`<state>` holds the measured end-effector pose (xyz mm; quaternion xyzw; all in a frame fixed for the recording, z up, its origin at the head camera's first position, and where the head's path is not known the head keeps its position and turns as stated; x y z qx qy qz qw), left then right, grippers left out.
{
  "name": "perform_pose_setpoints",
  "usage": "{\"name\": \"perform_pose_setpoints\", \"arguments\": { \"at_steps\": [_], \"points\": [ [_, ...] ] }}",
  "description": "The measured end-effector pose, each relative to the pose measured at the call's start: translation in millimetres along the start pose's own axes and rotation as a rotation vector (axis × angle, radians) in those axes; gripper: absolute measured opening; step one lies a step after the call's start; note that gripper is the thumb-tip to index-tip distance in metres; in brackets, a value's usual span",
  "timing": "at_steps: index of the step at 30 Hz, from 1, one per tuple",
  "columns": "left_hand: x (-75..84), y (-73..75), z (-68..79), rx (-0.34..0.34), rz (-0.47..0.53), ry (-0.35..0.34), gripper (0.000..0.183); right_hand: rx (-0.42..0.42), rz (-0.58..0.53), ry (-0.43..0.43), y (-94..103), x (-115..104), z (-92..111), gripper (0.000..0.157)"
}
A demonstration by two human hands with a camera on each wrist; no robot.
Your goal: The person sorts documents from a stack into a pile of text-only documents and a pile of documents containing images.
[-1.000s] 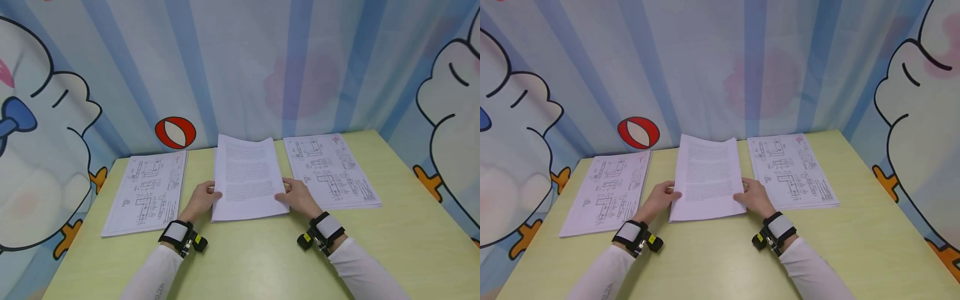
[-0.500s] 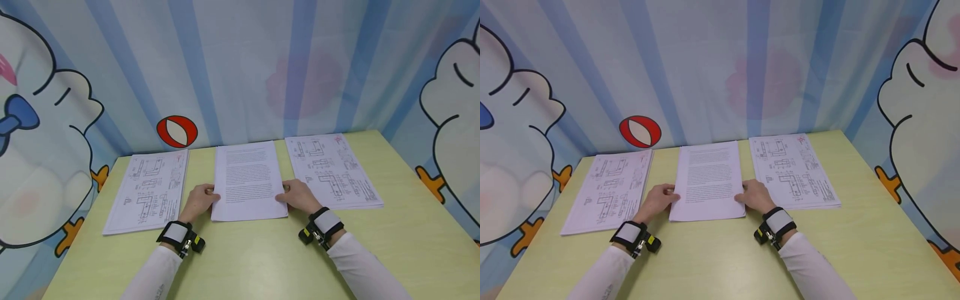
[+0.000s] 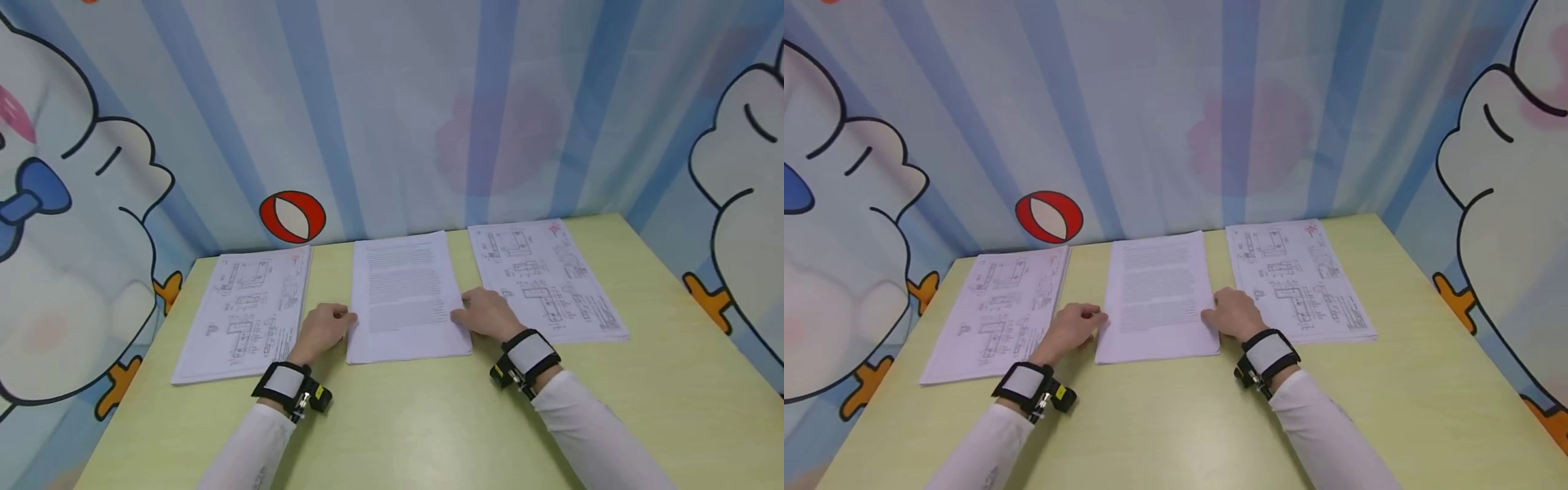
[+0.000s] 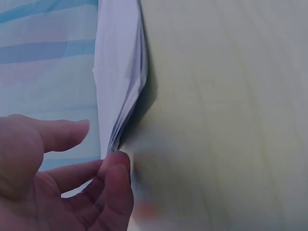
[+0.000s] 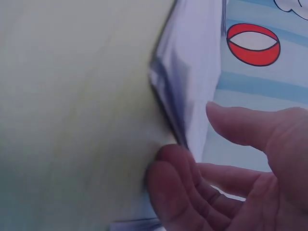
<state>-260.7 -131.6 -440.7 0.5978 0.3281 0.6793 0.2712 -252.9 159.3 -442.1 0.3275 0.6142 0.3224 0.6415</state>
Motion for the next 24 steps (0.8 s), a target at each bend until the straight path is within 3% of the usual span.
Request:
{"name": "perform_pose_setpoints", "arguments": {
  "at_steps": [4,10,18,21,24],
  "points": [
    [-6.0,11.4,1.2,0.0,0.021,0.007,0.047,0.087,0.012,0.021,5.6,-4.5,0.4,0.051],
    [-18.4,44.2,-2.0,0.053,0.06,-0.042,0.045,0.213,-0.129,0.074,3.3,-22.2,0.7,0.056],
    [-44.7,90.3,-8.1,0.258,-0.109,-0.196,0.041,0.348,-0.323,0.14,-9.8,-53.8,4.6,0.046],
    [-58.4,104.7,-9.3,0.309,-0.134,-0.197,0.04,0.408,-0.406,0.176,-17.8,-67.0,5.7,0.041],
    [-70.9,116.7,-8.9,0.318,-0.163,-0.168,0.042,0.435,-0.476,0.203,-27.8,-79.1,6.5,0.037]
  ]
}}
Point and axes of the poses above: each hand's wrist, its own z-axis away from the middle knuckle, its own y-axis out of the back of the hand, x = y × z, the point moved 2 cm from there along -z, towards the middle knuckle, and after that the axes turned 11 degrees about x, right-handed, at the moved point
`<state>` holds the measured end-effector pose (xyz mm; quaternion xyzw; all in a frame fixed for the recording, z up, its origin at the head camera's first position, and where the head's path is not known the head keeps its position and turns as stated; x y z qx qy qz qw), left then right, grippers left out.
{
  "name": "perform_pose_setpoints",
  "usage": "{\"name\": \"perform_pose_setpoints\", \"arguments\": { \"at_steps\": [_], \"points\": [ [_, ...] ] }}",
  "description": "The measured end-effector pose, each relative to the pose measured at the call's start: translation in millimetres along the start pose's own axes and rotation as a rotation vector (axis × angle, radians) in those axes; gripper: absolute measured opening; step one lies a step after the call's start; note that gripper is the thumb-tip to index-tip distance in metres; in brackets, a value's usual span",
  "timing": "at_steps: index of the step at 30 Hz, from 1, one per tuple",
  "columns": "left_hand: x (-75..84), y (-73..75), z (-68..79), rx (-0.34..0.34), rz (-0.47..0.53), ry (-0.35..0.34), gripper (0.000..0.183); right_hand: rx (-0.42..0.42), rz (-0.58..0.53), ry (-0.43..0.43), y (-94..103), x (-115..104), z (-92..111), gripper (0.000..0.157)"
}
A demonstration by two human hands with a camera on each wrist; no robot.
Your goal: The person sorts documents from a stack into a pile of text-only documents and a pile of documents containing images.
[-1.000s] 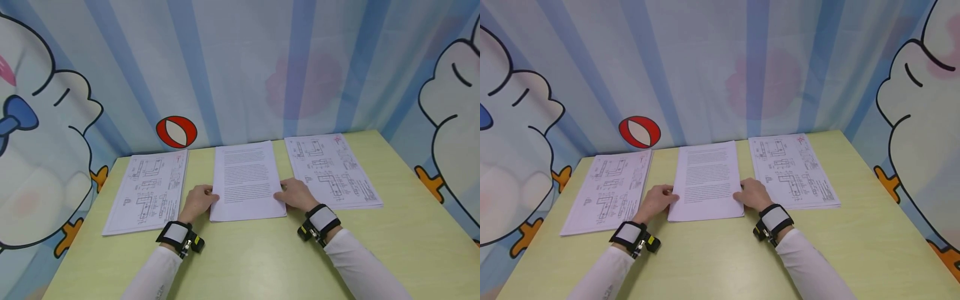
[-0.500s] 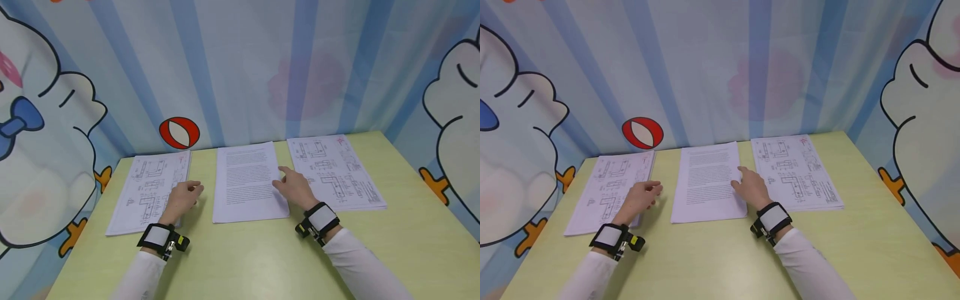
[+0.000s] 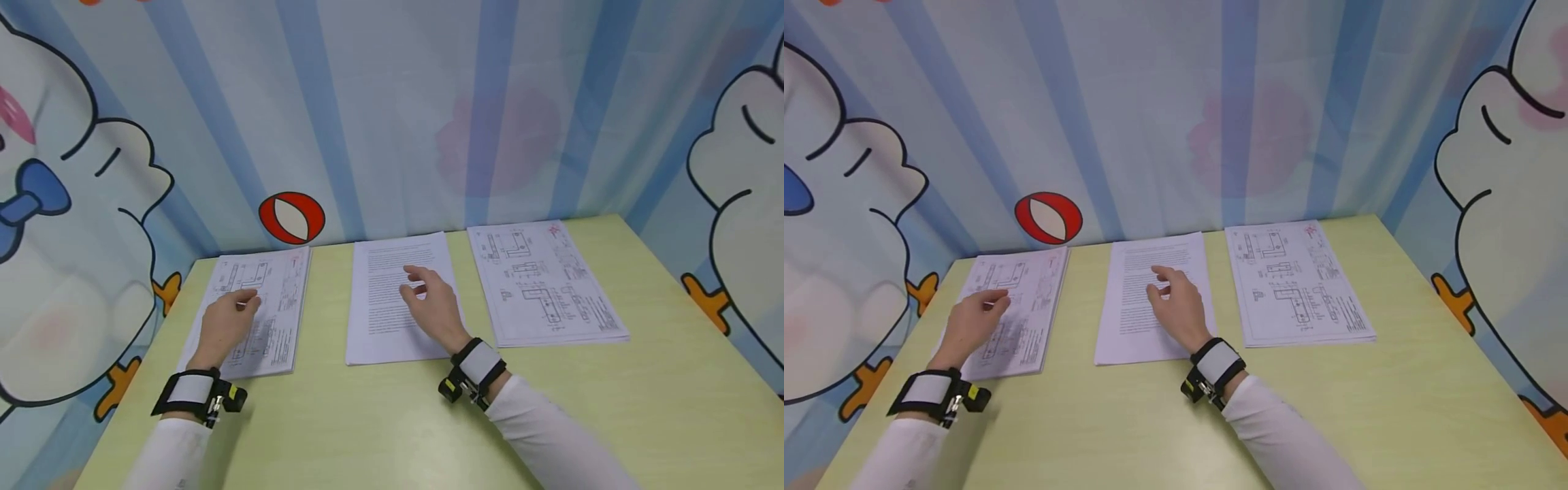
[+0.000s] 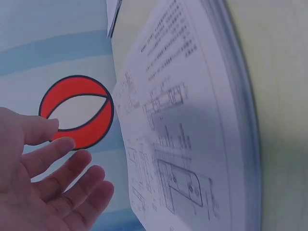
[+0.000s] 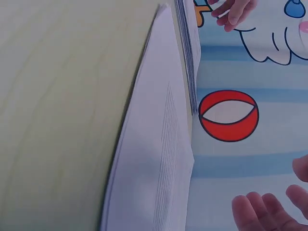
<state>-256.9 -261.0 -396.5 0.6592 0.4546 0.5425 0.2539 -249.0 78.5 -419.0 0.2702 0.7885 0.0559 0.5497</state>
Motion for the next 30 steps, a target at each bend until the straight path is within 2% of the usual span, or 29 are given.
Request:
{"name": "perform_pose_setpoints", "arguments": {
  "at_steps": [5,9,15,21,30],
  "points": [
    [-21.4,8.5,-0.5,-0.051,-0.069,0.069,0.048,0.012,-0.103,0.004,-23.3,-9.5,5.2,0.033],
    [-37.6,9.8,-1.3,-0.104,-0.133,0.116,0.053,-0.035,-0.161,-0.015,-39.9,-14.5,9.0,0.036],
    [-56.1,13.9,0.6,-0.203,-0.163,0.156,0.066,-0.198,-0.237,-0.085,-62.2,-18.2,17.5,0.046],
    [-69.5,10.0,1.0,-0.302,-0.153,0.19,0.073,-0.359,-0.244,-0.152,-81.6,-21.5,29.5,0.056],
    [-76.5,3.3,1.4,-0.338,-0.136,0.233,0.071,-0.542,-0.187,-0.181,-102.2,-26.5,35.8,0.065]
  ]
}}
Point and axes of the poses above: each hand's wrist, its own z-axis away from the middle knuckle, its own y-axis out of the back of the hand, x = y × z, the point moved 2 cm from there along -z, towards the middle knuckle, and after that the axes turned 11 degrees about x, right-handed, at the moved point
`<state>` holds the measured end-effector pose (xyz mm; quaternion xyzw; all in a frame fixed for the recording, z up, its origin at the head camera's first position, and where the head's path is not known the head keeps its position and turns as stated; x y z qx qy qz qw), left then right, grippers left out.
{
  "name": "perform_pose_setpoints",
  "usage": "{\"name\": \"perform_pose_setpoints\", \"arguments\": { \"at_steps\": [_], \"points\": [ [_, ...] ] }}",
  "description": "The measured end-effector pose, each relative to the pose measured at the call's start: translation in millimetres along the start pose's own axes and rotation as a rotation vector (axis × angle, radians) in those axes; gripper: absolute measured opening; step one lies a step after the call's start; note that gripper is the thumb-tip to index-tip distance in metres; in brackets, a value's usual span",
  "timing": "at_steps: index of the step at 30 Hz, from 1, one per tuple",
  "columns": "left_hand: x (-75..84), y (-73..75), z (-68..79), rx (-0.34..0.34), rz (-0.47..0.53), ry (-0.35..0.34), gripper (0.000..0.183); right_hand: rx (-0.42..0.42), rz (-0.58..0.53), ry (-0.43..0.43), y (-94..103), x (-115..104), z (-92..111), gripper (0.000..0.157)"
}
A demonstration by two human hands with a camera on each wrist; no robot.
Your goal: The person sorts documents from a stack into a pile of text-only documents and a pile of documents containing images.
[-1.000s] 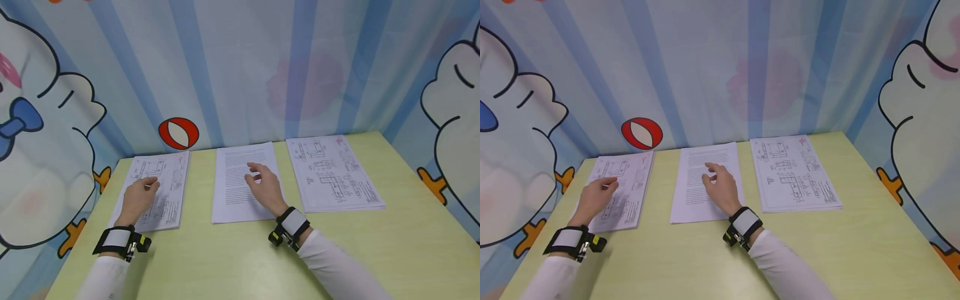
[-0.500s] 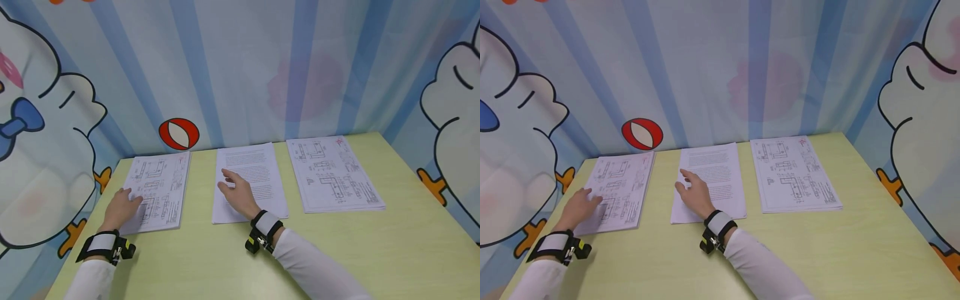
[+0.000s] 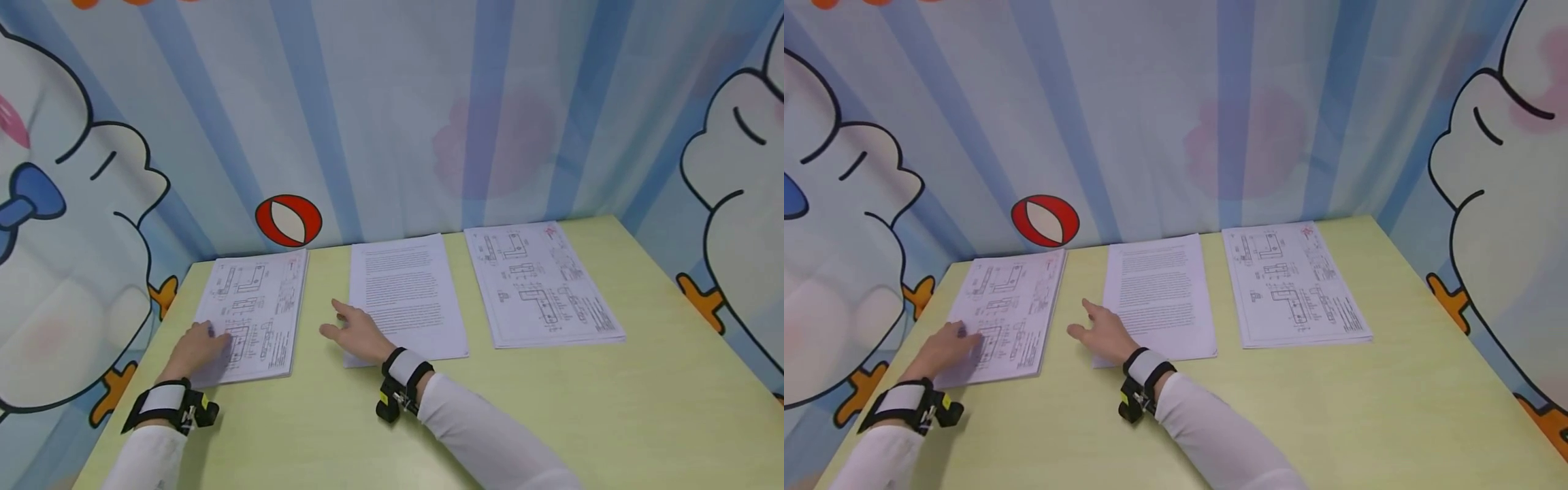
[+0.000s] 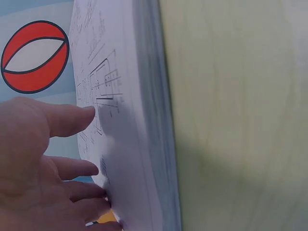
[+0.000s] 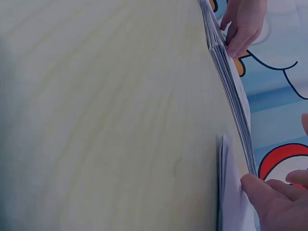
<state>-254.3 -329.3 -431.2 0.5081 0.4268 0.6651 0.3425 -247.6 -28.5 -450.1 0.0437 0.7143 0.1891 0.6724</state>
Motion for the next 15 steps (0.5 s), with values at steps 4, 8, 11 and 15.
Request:
{"name": "perform_pose_setpoints", "arguments": {
  "at_steps": [4,8,11,15],
  "points": [
    [-1.3,-1.5,1.7,0.025,-0.007,0.005,0.069,-0.052,-0.043,-0.036,-6.5,1.7,-1.6,0.065],
    [-2.6,-3.0,1.4,0.032,-0.016,0.011,0.07,-0.071,-0.095,-0.079,-11.4,2.6,-4.2,0.065],
    [-2.4,-3.9,1.9,0.028,-0.017,0.01,0.071,-0.085,-0.101,-0.106,-13.9,2.6,-6.3,0.064],
    [0.3,-5.7,3.0,0.024,-0.025,0.012,0.07,-0.089,-0.161,-0.128,-16.3,3.1,-10.2,0.059]
  ]
}}
Point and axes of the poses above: each hand's wrist, its own z-axis away from the middle knuckle, its own y-axis out of the back of the hand, x = y × z, the point moved 2 cm from there along -z, towards the middle knuckle, and after that the axes turned 11 degrees about x, right-handed, at the moved point
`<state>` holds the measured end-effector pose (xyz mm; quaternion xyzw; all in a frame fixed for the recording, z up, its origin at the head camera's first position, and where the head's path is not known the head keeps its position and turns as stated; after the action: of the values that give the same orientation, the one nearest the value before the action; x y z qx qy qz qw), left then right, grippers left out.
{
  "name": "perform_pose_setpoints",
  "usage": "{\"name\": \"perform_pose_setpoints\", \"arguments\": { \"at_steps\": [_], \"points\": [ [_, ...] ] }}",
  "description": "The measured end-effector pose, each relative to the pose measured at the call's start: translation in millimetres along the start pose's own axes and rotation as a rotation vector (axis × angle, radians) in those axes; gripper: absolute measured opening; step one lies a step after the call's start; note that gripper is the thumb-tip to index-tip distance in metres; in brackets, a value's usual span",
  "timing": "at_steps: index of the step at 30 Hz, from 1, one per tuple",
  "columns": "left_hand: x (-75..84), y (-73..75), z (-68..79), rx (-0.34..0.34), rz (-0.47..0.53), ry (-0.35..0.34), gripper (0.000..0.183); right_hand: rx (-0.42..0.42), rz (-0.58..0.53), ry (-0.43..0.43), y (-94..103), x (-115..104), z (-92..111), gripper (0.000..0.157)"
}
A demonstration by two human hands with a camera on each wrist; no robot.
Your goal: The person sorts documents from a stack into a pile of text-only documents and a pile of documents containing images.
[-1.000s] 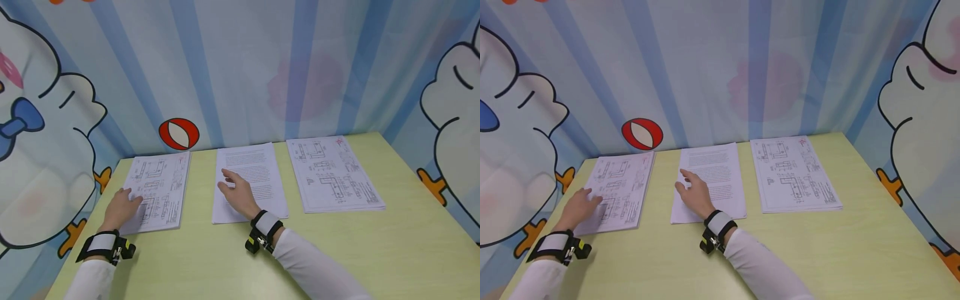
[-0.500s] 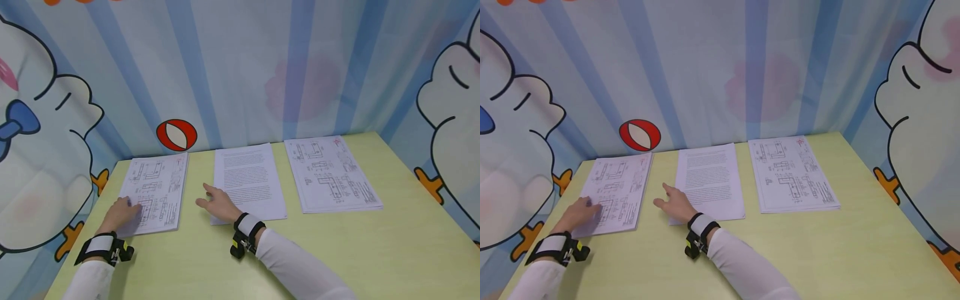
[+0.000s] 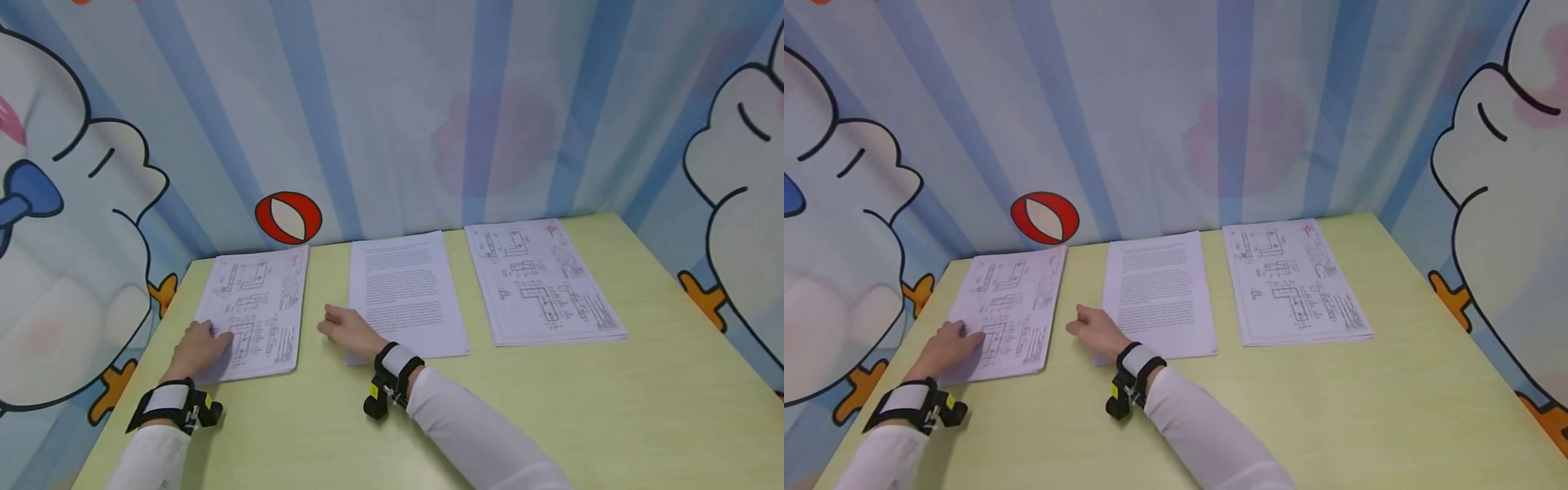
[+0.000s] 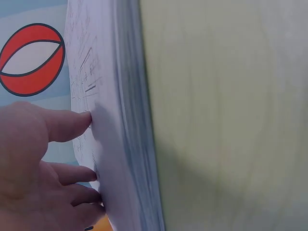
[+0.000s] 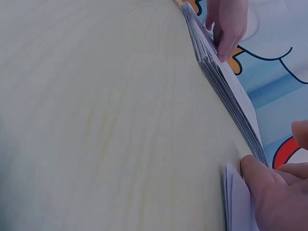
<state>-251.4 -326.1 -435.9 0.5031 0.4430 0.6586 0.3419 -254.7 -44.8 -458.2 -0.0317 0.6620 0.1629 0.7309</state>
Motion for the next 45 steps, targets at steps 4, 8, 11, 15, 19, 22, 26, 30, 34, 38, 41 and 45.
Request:
{"name": "perform_pose_setpoints", "arguments": {
  "at_steps": [4,8,11,15,19,22,26,30,34,38,41,45],
  "points": [
    [4.5,-2.2,0.7,-0.009,-0.02,-0.005,0.07,-0.034,-0.189,-0.074,-4.5,1.4,-3.2,0.055],
    [9.7,-6.1,1.6,-0.015,-0.011,-0.026,0.072,-0.066,-0.33,-0.157,-12.5,3.0,-4.9,0.055],
    [13.4,-9.2,2.4,-0.011,0.001,-0.044,0.072,-0.085,-0.378,-0.161,-18.2,2.4,-6.6,0.052],
    [19.2,-11.9,3.0,-0.02,0.016,-0.058,0.072,-0.091,-0.395,-0.133,-21.5,2.3,-8.3,0.046],
    [25.7,-14.9,3.8,-0.037,0.031,-0.054,0.073,-0.044,-0.373,-0.135,-20.9,3.0,-8.7,0.044],
    [31.2,-16.4,6.0,-0.041,0.033,-0.052,0.073,0.003,-0.326,-0.15,-19.9,3.5,-9.2,0.042],
    [37.8,-17.5,9.0,-0.048,0.039,-0.06,0.073,0.073,-0.269,-0.147,-18.5,3.2,-9.1,0.042],
    [44.6,-19.9,10.9,-0.045,0.049,-0.073,0.071,0.15,-0.23,-0.125,-15.6,1.5,-7.7,0.047],
    [51.7,-22.9,12.3,-0.015,0.039,-0.11,0.069,0.207,-0.233,-0.144,-9.4,0.4,-5.5,0.05],
    [56.7,-26.3,10.4,-0.007,0.051,-0.117,0.07,0.239,-0.324,-0.161,-1.7,2.7,-5.9,0.053],
    [60.5,-27.9,8.1,-0.009,0.076,-0.095,0.072,0.245,-0.387,-0.167,7.6,3.6,-5.8,0.054],
    [66.4,-27.6,5.3,0.002,0.138,-0.041,0.077,0.249,-0.401,-0.173,23.3,1.6,-3.5,0.056]
  ]
}}
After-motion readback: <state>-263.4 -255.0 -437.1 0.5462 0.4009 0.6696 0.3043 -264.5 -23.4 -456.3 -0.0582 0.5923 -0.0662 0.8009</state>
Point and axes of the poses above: each hand's wrist, its own z-axis away from the middle knuckle, its own y-axis out of the back of the hand, x = y × z, the point moved 2 cm from there along -z, towards the middle knuckle, and after that the axes turned 11 degrees about x, right-handed, at the moved point
